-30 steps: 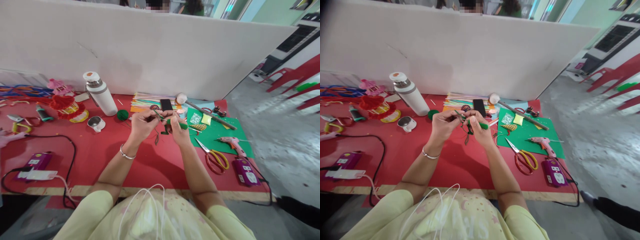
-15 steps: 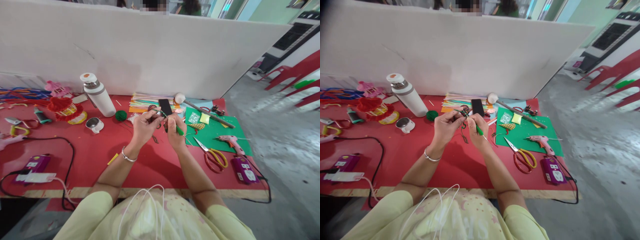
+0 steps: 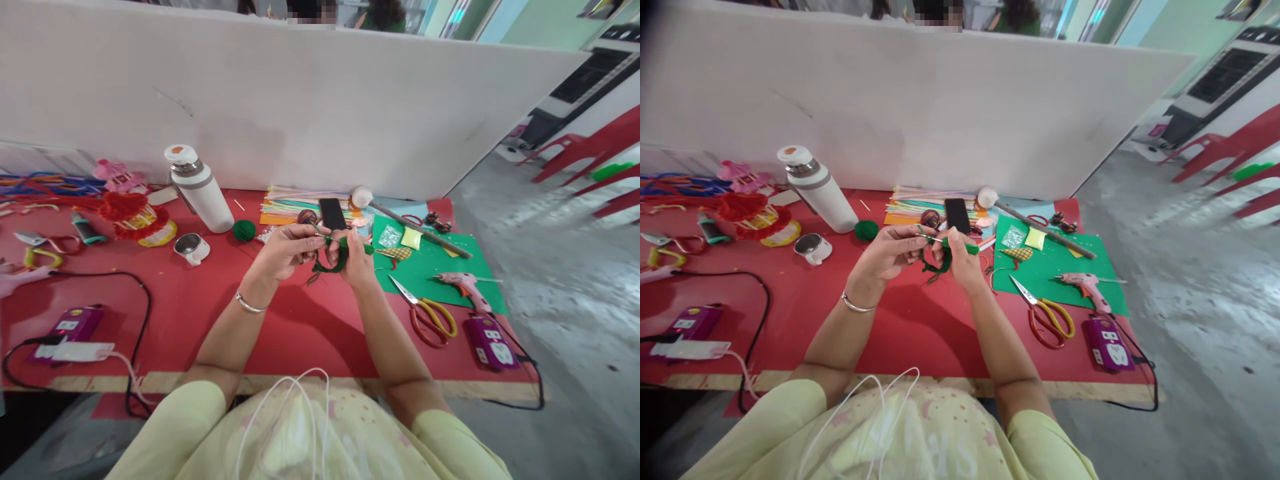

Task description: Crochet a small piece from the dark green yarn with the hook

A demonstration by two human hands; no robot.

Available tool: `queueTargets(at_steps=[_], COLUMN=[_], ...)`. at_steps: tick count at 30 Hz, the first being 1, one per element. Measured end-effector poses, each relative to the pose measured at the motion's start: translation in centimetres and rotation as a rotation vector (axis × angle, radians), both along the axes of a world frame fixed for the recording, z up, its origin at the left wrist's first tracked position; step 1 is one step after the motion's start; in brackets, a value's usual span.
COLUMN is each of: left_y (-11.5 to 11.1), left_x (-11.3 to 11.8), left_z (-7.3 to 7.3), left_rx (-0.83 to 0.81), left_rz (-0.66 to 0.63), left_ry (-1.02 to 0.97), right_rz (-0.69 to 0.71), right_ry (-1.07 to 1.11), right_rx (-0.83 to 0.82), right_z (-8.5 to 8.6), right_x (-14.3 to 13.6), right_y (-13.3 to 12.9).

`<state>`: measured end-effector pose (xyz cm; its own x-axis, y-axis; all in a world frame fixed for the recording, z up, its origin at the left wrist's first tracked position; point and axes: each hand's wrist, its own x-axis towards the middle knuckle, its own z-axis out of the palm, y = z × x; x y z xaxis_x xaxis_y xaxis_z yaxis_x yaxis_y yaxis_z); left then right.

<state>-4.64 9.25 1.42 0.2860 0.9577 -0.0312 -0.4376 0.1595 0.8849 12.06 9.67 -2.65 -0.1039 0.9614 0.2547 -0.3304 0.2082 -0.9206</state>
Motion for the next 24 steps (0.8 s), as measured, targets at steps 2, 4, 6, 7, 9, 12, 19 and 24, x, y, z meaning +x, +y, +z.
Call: queueTargets(at_steps=[2, 4, 6, 7, 9, 12, 19, 24], left_y=[-0.1, -0.2, -0.2, -0.1, 0.0, -0.1, -0.5, -0.2], left_x=[0.0, -0.1, -0.1, -0.1, -0.1, 0.0, 0.4, 0.6], left_z=[0.3, 0.3, 0.1, 0.0, -0.3, -0.4, 0.1, -0.2], left_rx=[0.026, 0.049, 0.052, 0.048, 0.038, 0.028, 0.082, 0.103], left_rz=[0.011, 0.011, 0.004, 0.002, 0.000, -0.031, -0.024, 0.028], left_ry=[0.023, 0.047, 0.058, 0.059, 0.060, 0.038, 0.049, -0.011], right_rz=[0.023, 0.029, 0.039, 0.049, 0.071, 0.086, 0.095, 0.082], right_ry=[0.016, 0.030, 0.039, 0.038, 0.023, -0.016, -0.032, -0.019], right_rx=[-0.015, -0.019, -0.009, 0.000, 0.021, 0.053, 0.023, -0.017], right_z=[0.3, 0.4, 0.4, 0.4, 0.4, 0.4, 0.5, 0.1], right_x=[0.3, 0.5, 0.7, 0.8, 1.0, 1.3, 1.2, 0.7], right_y=[-0.1, -0.2, -0.3, -0.3, -0.3, -0.3, -0.2, -0.4])
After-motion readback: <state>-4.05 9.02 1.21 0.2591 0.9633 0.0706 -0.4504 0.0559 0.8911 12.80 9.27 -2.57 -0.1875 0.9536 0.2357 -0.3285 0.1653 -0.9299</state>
